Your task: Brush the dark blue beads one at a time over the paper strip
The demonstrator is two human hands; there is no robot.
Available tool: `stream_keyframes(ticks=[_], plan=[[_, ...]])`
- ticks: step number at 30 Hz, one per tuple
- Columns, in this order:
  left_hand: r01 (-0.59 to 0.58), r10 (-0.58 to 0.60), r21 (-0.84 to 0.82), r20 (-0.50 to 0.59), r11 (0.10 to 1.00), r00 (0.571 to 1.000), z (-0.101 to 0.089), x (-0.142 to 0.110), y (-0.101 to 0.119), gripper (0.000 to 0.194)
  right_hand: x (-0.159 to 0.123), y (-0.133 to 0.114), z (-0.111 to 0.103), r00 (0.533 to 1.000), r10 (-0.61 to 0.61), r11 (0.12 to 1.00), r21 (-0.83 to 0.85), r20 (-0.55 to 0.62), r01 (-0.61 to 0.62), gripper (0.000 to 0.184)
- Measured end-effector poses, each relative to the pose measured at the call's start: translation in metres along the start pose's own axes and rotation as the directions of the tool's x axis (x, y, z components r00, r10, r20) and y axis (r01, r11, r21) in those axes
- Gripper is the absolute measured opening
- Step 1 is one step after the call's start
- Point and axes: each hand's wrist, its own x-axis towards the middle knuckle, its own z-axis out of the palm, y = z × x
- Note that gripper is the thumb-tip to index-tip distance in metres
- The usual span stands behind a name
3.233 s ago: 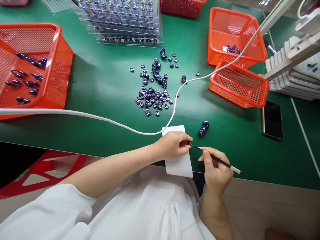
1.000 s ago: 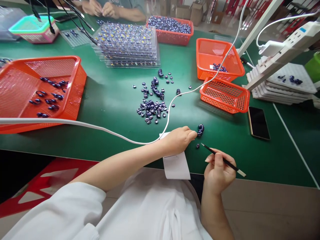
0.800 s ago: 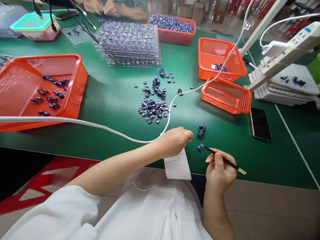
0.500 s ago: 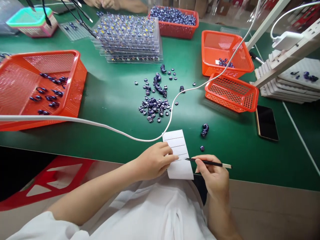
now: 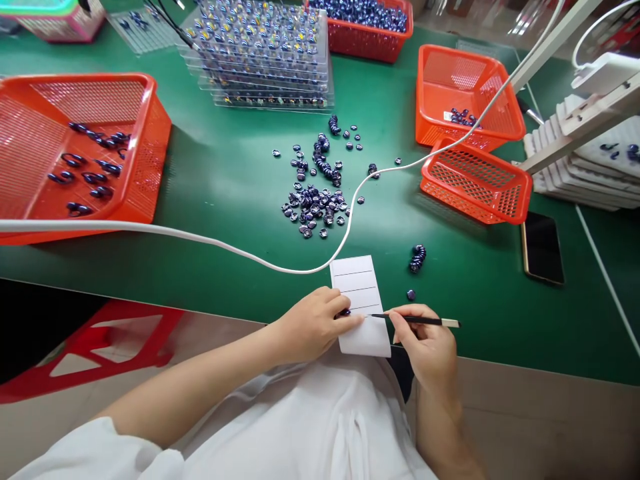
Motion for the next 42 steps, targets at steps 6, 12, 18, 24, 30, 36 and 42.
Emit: stream_keyframes(ticks=[6, 12, 18, 24, 30, 36, 42], plan=[[0.003, -0.003, 0.014, 0.009, 1.000, 1.000, 0.000, 0.001, 0.000, 0.033, 0.000, 0.002, 0.001, 1.000, -0.002, 0.998, 0.061, -0.010, 0.003, 0.021], [0.009, -0.009, 0.009, 0.012, 1.000, 1.000, -0.001, 0.001, 0.000, 0.034, -0.001, 0.002, 0.001, 1.000, -0.001, 0.988, 0.156, -0.016, 0.003, 0.019], [0.017, -0.017, 0.007, -0.007, 1.000, 1.000, 0.000, 0.001, 0.000, 0.034, -0.001, 0.001, 0.002, 0.998, 0.029, 0.990, 0.141, -0.050, -0.022, 0.019], [0.009, -0.009, 0.006, -0.022, 1.000, 1.000, 0.001, 0.000, 0.000, 0.034, 0.001, 0.000, 0.002, 0.998, 0.052, 0.995, 0.078, 0.017, -0.053, 0.022], [0.008, -0.008, 0.015, -0.013, 1.000, 1.000, 0.001, 0.002, 0.000, 0.033, 0.002, 0.002, 0.002, 0.999, 0.033, 0.984, 0.178, -0.010, -0.031, 0.022], [0.038, -0.040, -0.055, -0.040, 0.998, 0.998, 0.001, -0.002, 0.000, 0.036, 0.003, 0.006, -0.001, 0.999, 0.003, 0.942, 0.335, -0.039, 0.010, 0.017], [0.182, -0.238, -0.382, -0.102, 0.906, 0.966, -0.008, 0.019, 0.002, 0.027, 0.010, 0.004, 0.000, 0.947, -0.056, 0.883, 0.427, -0.315, 0.194, 0.014]])
